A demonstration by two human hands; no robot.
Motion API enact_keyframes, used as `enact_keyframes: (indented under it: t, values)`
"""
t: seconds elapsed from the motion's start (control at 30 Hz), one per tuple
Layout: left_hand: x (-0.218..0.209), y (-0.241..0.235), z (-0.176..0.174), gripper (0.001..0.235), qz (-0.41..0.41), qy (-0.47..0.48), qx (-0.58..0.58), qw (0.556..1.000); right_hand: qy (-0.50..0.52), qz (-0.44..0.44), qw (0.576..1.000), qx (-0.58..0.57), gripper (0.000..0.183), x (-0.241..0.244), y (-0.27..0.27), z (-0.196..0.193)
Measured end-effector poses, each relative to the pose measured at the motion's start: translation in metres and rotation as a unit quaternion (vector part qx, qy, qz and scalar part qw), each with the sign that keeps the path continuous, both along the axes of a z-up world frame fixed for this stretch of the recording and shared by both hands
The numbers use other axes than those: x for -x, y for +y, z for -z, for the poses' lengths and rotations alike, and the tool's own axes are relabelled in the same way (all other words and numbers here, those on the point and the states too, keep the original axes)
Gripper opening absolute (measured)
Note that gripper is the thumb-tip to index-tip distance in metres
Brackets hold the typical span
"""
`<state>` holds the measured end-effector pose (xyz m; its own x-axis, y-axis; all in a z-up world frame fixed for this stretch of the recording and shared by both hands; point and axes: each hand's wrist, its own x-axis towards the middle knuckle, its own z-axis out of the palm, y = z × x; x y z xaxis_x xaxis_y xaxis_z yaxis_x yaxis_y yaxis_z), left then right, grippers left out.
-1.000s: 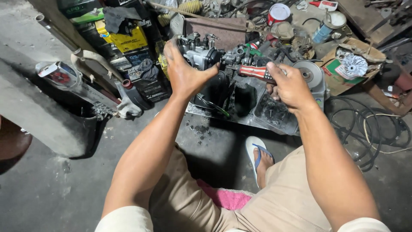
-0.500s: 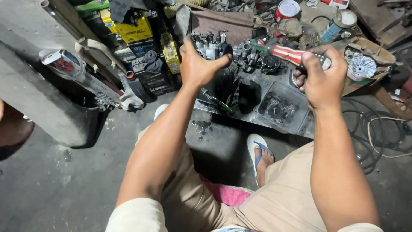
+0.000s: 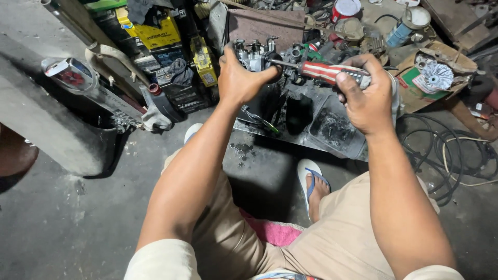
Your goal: Disassembling a motorcycle carburetor to inspect and clean internal components like the throttle slide.
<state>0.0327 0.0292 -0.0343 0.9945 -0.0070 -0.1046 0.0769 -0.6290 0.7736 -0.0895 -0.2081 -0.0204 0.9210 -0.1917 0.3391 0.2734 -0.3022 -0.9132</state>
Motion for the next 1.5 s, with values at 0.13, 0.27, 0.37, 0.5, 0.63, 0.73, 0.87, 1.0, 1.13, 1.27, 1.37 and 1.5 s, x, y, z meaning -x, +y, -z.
enact_keyframes:
  t: [0.13, 0.27, 0.37, 0.5, 0.63, 0.73, 0.87, 1.0, 1.13, 1.27, 1.37, 1.5]
  values:
    - [-0.002, 0.0, 0.005, 0.127, -0.003, -0.01, -0.001, 1.0, 0.019, -0.001, 1.0, -0.012, 0.028, 0.0, 0.006, -0.003]
    - [-0.003, 0.001, 0.004, 0.129, -0.001, -0.003, 0.002, 1.0, 0.016, 0.012, 1.0, -0.016, 0.025, -0.003, 0.004, -0.001]
    - [-0.003, 0.001, 0.004, 0.129, -0.002, -0.002, 0.005, 1.0, 0.011, 0.016, 1.0, -0.021, 0.022, -0.003, 0.003, 0.001]
    - [-0.002, 0.001, 0.0, 0.129, -0.002, 0.007, 0.013, 1.0, -0.002, 0.012, 1.0, -0.008, 0.025, -0.005, 0.003, 0.002]
    - [-0.001, 0.001, -0.001, 0.13, -0.003, 0.0, 0.001, 1.0, -0.013, 0.006, 1.0, 0.027, 0.027, -0.002, 0.002, -0.002]
    - [0.0, 0.001, -0.004, 0.126, -0.004, 0.006, -0.002, 1.0, -0.035, 0.021, 0.992, 0.117, 0.032, -0.001, -0.004, -0.004]
    - [-0.002, 0.001, 0.001, 0.131, 0.003, 0.012, 0.006, 1.0, -0.049, 0.007, 0.981, 0.186, 0.044, -0.001, -0.006, -0.006]
    - [-0.001, 0.003, -0.002, 0.128, -0.011, 0.001, -0.005, 1.0, -0.028, -0.015, 0.976, 0.215, 0.039, 0.007, 0.001, -0.022]
    - [0.0, 0.008, 0.0, 0.128, -0.001, -0.004, -0.03, 1.0, -0.09, -0.024, 0.973, 0.211, 0.038, 0.004, -0.002, -0.015]
    - [-0.001, 0.009, 0.003, 0.133, 0.015, -0.039, -0.067, 0.997, 0.09, 0.058, 0.989, 0.101, 0.038, 0.002, 0.009, -0.014]
    - [0.0, 0.008, 0.0, 0.131, 0.011, -0.036, -0.066, 0.997, 0.087, 0.046, 0.989, 0.11, 0.038, -0.009, -0.007, 0.003]
    - [-0.002, 0.007, 0.001, 0.13, 0.001, -0.044, -0.08, 0.996, 0.032, 0.007, 0.998, 0.06, 0.031, -0.006, -0.003, 0.002]
